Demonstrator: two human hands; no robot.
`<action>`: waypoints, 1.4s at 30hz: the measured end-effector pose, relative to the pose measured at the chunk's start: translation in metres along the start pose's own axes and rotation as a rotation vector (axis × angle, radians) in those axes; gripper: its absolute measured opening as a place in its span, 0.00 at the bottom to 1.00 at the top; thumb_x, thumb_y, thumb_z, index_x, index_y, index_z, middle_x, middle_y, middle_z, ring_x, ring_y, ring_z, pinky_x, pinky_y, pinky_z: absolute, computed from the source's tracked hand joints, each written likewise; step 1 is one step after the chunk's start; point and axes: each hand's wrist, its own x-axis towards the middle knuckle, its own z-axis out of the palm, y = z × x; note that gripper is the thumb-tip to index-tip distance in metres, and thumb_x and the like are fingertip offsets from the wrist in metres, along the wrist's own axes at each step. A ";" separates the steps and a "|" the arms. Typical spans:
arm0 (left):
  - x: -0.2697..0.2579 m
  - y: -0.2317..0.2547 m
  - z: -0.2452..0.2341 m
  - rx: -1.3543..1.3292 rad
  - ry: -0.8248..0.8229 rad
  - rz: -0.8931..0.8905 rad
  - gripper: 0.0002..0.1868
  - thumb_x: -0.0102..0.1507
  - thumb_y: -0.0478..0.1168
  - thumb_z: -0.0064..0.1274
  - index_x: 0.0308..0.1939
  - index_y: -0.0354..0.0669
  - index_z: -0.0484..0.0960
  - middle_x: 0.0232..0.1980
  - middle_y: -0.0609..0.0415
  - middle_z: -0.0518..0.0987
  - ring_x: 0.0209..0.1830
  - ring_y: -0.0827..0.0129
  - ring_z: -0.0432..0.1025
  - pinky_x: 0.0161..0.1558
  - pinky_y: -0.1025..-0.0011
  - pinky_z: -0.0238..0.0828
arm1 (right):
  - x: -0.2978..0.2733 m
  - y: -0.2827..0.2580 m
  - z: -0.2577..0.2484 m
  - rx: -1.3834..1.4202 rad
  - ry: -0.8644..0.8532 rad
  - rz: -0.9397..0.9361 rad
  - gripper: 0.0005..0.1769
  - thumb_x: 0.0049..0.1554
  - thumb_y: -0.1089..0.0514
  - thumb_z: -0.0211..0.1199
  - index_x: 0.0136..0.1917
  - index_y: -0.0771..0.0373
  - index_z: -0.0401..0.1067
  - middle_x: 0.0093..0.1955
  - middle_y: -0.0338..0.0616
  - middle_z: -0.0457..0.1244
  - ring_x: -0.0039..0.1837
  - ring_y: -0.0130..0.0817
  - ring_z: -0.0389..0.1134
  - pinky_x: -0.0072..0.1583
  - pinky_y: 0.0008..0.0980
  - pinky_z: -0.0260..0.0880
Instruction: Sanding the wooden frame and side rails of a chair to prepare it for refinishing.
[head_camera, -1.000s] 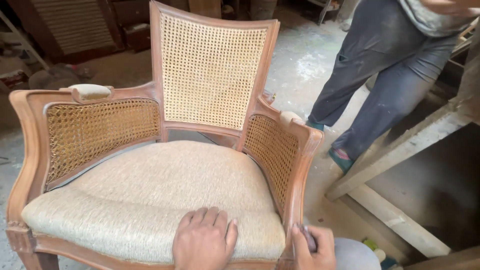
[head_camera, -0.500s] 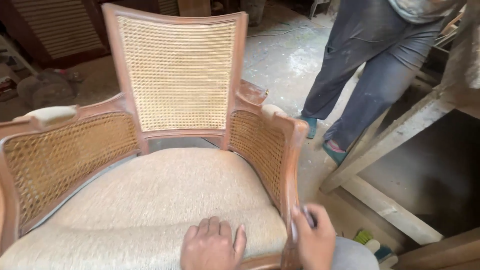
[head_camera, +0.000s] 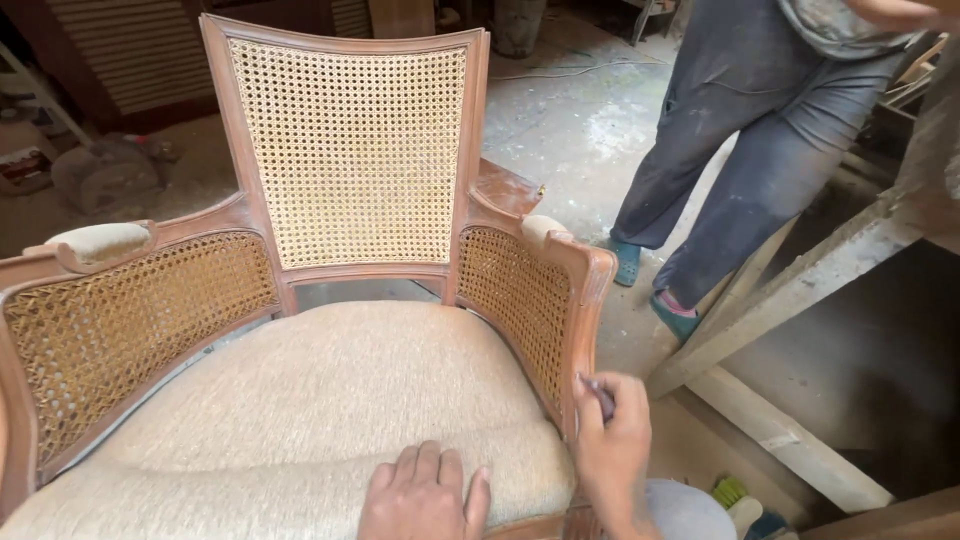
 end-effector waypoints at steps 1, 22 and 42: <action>0.004 0.001 -0.002 0.002 0.012 -0.006 0.22 0.64 0.59 0.45 0.27 0.49 0.80 0.31 0.53 0.78 0.33 0.60 0.73 0.32 0.61 0.62 | -0.014 0.008 -0.006 0.004 0.013 -0.016 0.05 0.57 0.56 0.63 0.40 0.56 0.73 0.42 0.37 0.63 0.46 0.32 0.63 0.51 0.32 0.62; -0.024 0.005 0.058 0.001 0.209 -0.154 0.21 0.54 0.63 0.48 0.31 0.53 0.82 0.40 0.49 0.84 0.37 0.58 0.78 0.35 0.58 0.65 | 0.019 -0.014 0.009 -0.035 0.049 -0.032 0.10 0.56 0.54 0.65 0.35 0.55 0.70 0.36 0.35 0.60 0.42 0.29 0.60 0.47 0.32 0.59; -0.023 0.005 0.052 -0.007 0.184 -0.149 0.21 0.53 0.62 0.52 0.32 0.51 0.81 0.42 0.50 0.84 0.40 0.59 0.77 0.37 0.59 0.65 | -0.006 0.046 -0.003 -0.081 -0.018 -0.114 0.05 0.49 0.55 0.69 0.41 0.53 0.78 0.39 0.36 0.63 0.45 0.34 0.64 0.51 0.31 0.61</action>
